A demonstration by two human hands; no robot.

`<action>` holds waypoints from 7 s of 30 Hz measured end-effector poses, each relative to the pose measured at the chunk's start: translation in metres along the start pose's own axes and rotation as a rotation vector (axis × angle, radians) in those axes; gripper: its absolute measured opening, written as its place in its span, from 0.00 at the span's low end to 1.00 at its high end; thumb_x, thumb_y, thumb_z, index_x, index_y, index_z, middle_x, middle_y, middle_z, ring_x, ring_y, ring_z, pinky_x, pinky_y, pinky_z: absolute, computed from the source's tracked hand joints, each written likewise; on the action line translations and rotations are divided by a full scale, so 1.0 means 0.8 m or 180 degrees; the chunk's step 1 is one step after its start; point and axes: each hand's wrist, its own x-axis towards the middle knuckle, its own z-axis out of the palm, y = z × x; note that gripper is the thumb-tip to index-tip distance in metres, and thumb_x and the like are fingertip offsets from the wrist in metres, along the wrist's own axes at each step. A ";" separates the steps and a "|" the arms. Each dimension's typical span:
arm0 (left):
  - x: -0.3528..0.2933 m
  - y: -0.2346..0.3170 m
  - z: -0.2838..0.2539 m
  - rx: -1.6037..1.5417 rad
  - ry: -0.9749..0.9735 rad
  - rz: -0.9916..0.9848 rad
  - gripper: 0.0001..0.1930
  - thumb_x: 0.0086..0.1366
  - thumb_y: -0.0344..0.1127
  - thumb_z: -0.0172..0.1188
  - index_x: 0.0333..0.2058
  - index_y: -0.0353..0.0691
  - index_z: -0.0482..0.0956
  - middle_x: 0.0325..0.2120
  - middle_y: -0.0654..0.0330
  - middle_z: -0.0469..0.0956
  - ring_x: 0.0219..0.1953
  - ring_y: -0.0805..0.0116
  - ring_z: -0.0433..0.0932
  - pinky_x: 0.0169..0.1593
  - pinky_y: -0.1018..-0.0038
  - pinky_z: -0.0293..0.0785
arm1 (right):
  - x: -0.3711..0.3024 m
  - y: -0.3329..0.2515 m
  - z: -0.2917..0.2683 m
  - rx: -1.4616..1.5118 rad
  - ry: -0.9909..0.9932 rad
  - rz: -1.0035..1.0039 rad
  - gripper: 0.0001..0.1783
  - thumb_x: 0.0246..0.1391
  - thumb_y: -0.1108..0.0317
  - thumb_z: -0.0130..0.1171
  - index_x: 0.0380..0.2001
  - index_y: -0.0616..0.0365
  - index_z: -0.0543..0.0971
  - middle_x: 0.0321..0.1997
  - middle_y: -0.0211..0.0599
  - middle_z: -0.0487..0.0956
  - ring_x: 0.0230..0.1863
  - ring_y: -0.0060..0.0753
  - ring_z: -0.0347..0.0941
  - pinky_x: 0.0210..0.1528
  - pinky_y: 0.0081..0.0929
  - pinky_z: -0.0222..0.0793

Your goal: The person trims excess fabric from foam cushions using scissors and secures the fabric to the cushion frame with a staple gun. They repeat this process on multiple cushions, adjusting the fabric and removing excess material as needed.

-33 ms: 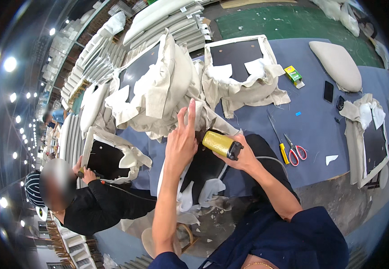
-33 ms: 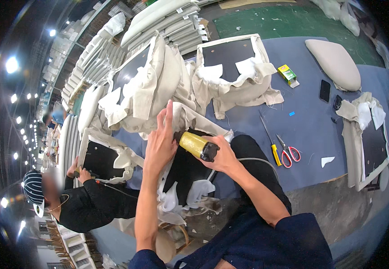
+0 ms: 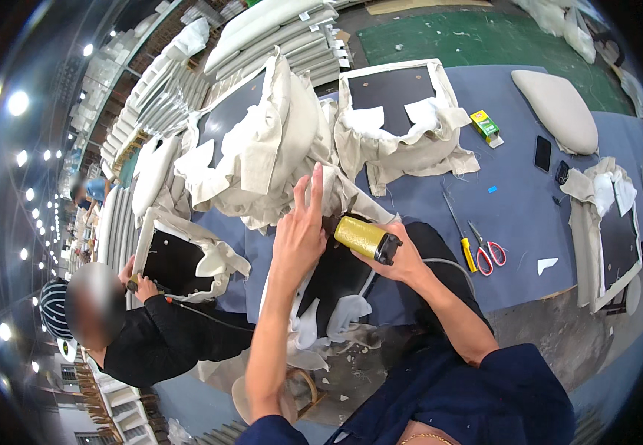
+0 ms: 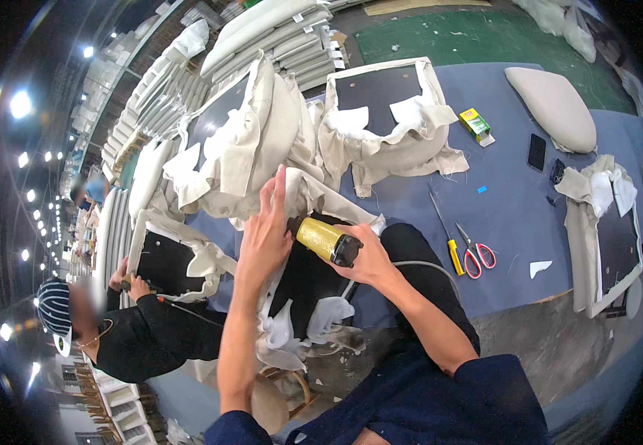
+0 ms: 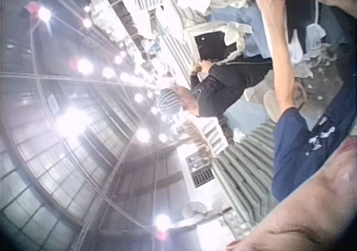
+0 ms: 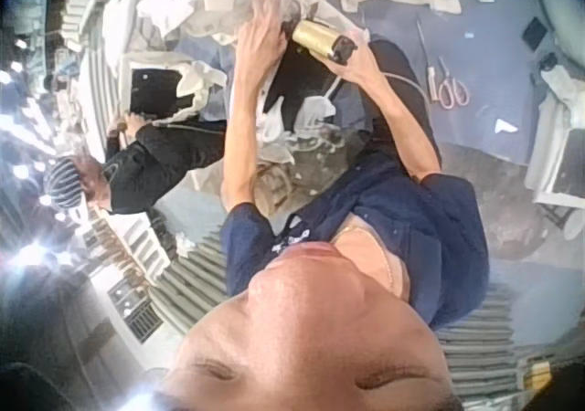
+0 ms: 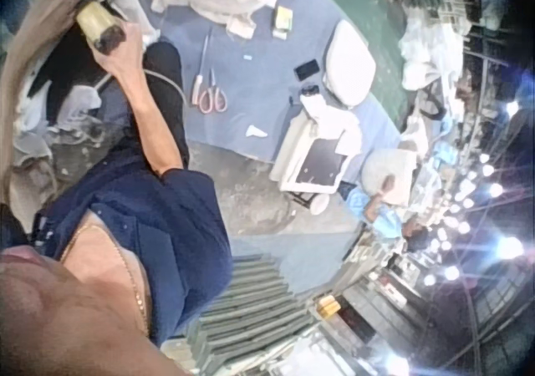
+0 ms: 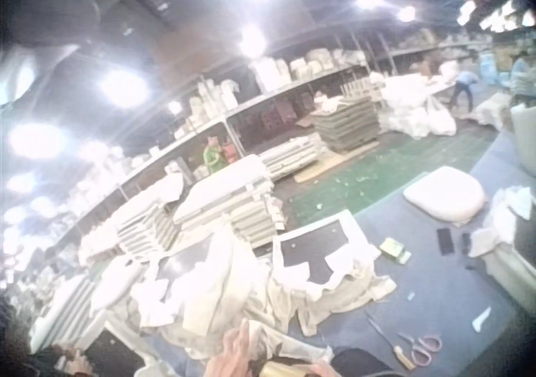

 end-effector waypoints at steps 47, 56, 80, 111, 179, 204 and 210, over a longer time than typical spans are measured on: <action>-0.060 -0.104 -0.007 -0.3556 -0.0332 -0.0507 0.26 0.77 0.47 0.53 0.62 0.32 0.75 0.60 0.55 0.75 0.59 0.63 0.74 0.64 0.68 0.66 | -0.046 -0.045 0.033 0.0483 0.0298 0.0432 0.18 0.55 0.62 0.74 0.42 0.65 0.85 0.40 0.38 0.87 0.40 0.26 0.83 0.48 0.29 0.76; -0.087 -0.093 0.024 -0.2176 -0.0409 -0.1283 0.36 0.78 0.61 0.37 0.68 0.36 0.64 0.65 0.44 0.69 0.63 0.46 0.70 0.66 0.57 0.63 | -0.038 -0.020 0.056 -0.0512 0.0447 -0.0710 0.14 0.53 0.64 0.75 0.38 0.61 0.85 0.35 0.42 0.86 0.37 0.40 0.82 0.46 0.32 0.74; -0.105 -0.023 -0.006 0.0444 0.0006 -0.0190 0.45 0.61 0.27 0.62 0.74 0.42 0.49 0.59 0.36 0.66 0.29 0.45 0.83 0.36 0.55 0.81 | -0.050 -0.005 0.072 -0.0921 0.0438 -0.0590 0.22 0.47 0.55 0.79 0.38 0.59 0.84 0.38 0.44 0.81 0.42 0.48 0.77 0.48 0.37 0.73; -0.139 -0.037 0.001 0.0139 0.0154 -0.0541 0.44 0.60 0.23 0.61 0.73 0.45 0.52 0.60 0.39 0.67 0.35 0.39 0.82 0.38 0.51 0.80 | -0.072 -0.015 0.103 -0.0902 0.0192 -0.0515 0.25 0.46 0.57 0.80 0.43 0.59 0.84 0.42 0.42 0.81 0.43 0.44 0.76 0.50 0.37 0.72; -0.266 0.110 0.053 -0.2490 0.1378 -0.2597 0.43 0.42 0.36 0.75 0.61 0.30 0.73 0.53 0.44 0.79 0.54 0.49 0.81 0.61 0.60 0.72 | 0.008 0.031 -0.197 -0.0220 0.0570 0.0676 0.47 0.48 0.58 0.76 0.69 0.61 0.69 0.69 0.48 0.73 0.71 0.45 0.67 0.74 0.44 0.59; -0.076 0.178 0.034 -0.0766 -0.0962 0.1193 0.09 0.56 0.39 0.65 0.23 0.40 0.84 0.26 0.56 0.82 0.44 0.63 0.81 0.78 0.51 0.44 | 0.128 -0.082 -0.132 -0.2306 -0.0503 -0.0728 0.38 0.43 0.53 0.77 0.58 0.56 0.78 0.64 0.45 0.77 0.69 0.49 0.68 0.74 0.48 0.57; -0.110 0.192 0.066 -0.0647 -0.0032 0.1132 0.07 0.55 0.34 0.63 0.22 0.39 0.83 0.25 0.57 0.82 0.38 0.57 0.82 0.72 0.58 0.58 | 0.047 -0.127 -0.050 -0.2639 -0.1525 -0.1284 0.24 0.41 0.60 0.74 0.44 0.54 0.85 0.53 0.41 0.83 0.60 0.48 0.76 0.73 0.57 0.55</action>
